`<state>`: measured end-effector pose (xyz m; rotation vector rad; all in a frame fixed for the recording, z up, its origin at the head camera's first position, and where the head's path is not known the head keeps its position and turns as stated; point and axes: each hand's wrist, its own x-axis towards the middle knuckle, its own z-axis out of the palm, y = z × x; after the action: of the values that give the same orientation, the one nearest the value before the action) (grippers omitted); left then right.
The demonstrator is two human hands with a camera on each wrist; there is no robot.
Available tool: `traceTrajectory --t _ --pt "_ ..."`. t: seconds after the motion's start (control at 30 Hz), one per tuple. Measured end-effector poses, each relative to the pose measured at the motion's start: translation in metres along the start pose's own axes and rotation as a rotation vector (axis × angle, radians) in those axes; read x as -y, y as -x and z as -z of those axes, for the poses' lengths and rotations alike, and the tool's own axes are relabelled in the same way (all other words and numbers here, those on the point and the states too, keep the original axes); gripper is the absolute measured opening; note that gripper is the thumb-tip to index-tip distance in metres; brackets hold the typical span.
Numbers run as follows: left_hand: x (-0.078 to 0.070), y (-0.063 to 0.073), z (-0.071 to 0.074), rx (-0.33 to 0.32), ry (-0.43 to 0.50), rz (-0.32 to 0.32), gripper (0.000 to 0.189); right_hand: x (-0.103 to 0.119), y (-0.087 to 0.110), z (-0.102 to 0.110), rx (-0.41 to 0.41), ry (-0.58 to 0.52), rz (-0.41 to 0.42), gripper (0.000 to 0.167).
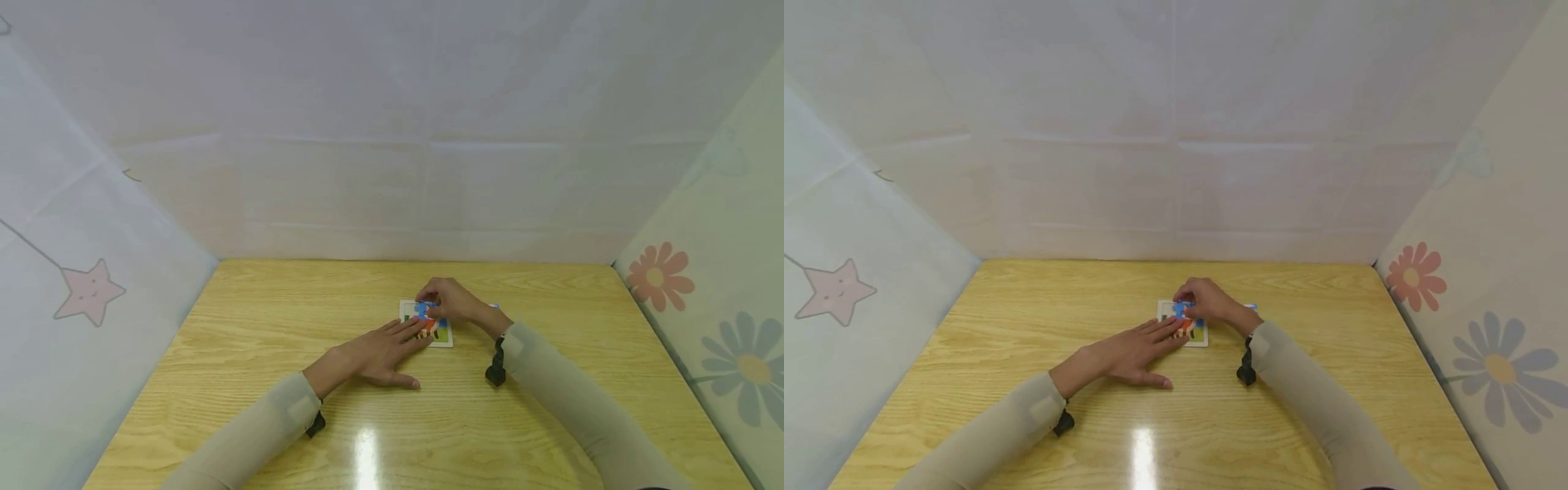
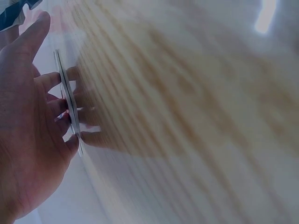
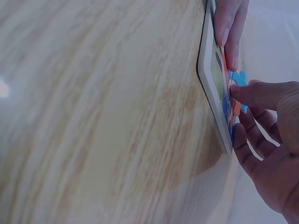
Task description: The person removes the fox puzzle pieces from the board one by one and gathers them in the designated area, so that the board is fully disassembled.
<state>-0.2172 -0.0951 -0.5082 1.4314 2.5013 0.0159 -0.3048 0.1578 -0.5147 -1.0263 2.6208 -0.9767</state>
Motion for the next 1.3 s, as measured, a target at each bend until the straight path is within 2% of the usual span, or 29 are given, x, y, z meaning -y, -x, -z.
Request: traceTrajectory --t 0.33,0.67,0.97,1.1,1.3 --pt "0.0 0.0 -0.001 0.007 -0.001 0.006 0.092 -0.002 0.003 -0.001 -0.021 -0.028 -0.005 0.03" --pt "0.0 0.0 -0.001 0.018 0.014 0.014 0.093 -0.001 0.007 0.002 -0.003 -0.067 0.007 0.029" --pt "0.0 0.001 0.0 0.009 0.009 0.005 0.092 -0.01 0.007 -0.002 -0.009 -0.092 -0.004 0.03" --pt "0.0 0.001 0.0 0.01 0.011 0.006 0.091 -0.014 0.007 -0.004 -0.018 -0.138 -0.019 0.029" --pt "0.0 0.001 0.001 0.009 0.02 0.005 0.092 -0.012 0.009 -0.002 -0.047 -0.226 -0.085 0.03"
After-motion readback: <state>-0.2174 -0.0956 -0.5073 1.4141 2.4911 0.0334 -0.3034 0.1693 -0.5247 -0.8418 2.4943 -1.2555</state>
